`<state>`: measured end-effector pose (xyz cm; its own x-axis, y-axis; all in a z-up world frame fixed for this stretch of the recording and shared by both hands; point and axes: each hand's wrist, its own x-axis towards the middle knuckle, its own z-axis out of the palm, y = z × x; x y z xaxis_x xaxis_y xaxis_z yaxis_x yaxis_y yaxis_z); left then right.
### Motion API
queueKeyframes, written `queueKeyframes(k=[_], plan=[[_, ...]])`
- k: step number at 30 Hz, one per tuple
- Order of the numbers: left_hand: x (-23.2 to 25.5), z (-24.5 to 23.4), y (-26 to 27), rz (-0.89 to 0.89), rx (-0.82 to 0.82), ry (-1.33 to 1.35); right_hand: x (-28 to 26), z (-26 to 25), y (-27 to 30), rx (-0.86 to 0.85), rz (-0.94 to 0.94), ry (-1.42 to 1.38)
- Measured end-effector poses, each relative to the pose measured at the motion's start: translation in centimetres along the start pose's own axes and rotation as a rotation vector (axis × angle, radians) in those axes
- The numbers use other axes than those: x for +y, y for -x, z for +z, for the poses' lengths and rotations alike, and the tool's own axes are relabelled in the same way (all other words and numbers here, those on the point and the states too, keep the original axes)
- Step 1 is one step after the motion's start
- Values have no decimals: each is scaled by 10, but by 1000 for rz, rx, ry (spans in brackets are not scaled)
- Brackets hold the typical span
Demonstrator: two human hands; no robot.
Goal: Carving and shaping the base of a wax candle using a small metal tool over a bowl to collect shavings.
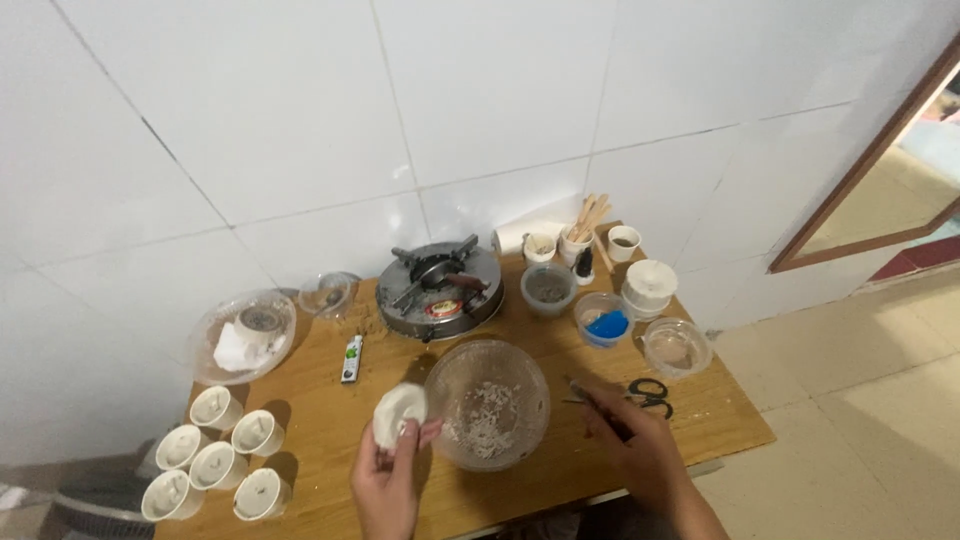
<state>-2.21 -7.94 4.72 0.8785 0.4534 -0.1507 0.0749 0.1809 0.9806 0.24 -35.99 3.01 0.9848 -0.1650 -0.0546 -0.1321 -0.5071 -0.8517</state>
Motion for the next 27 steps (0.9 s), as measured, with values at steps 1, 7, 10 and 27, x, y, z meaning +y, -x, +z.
queueKeyframes(k=[1, 7, 10, 27], plan=[[-6, 1, 3, 8, -7, -1, 2, -2, 0, 9, -3, -5], [-24, 6, 10, 126, 168, 95, -33, -18, 8, -152, -400, 95], [-27, 2, 7, 197, 152, 5, -59, -18, 10, -362, -393, 211], [-9, 8, -57, 21, 85, 146, -90, 15, -134, -644, -689, 510]])
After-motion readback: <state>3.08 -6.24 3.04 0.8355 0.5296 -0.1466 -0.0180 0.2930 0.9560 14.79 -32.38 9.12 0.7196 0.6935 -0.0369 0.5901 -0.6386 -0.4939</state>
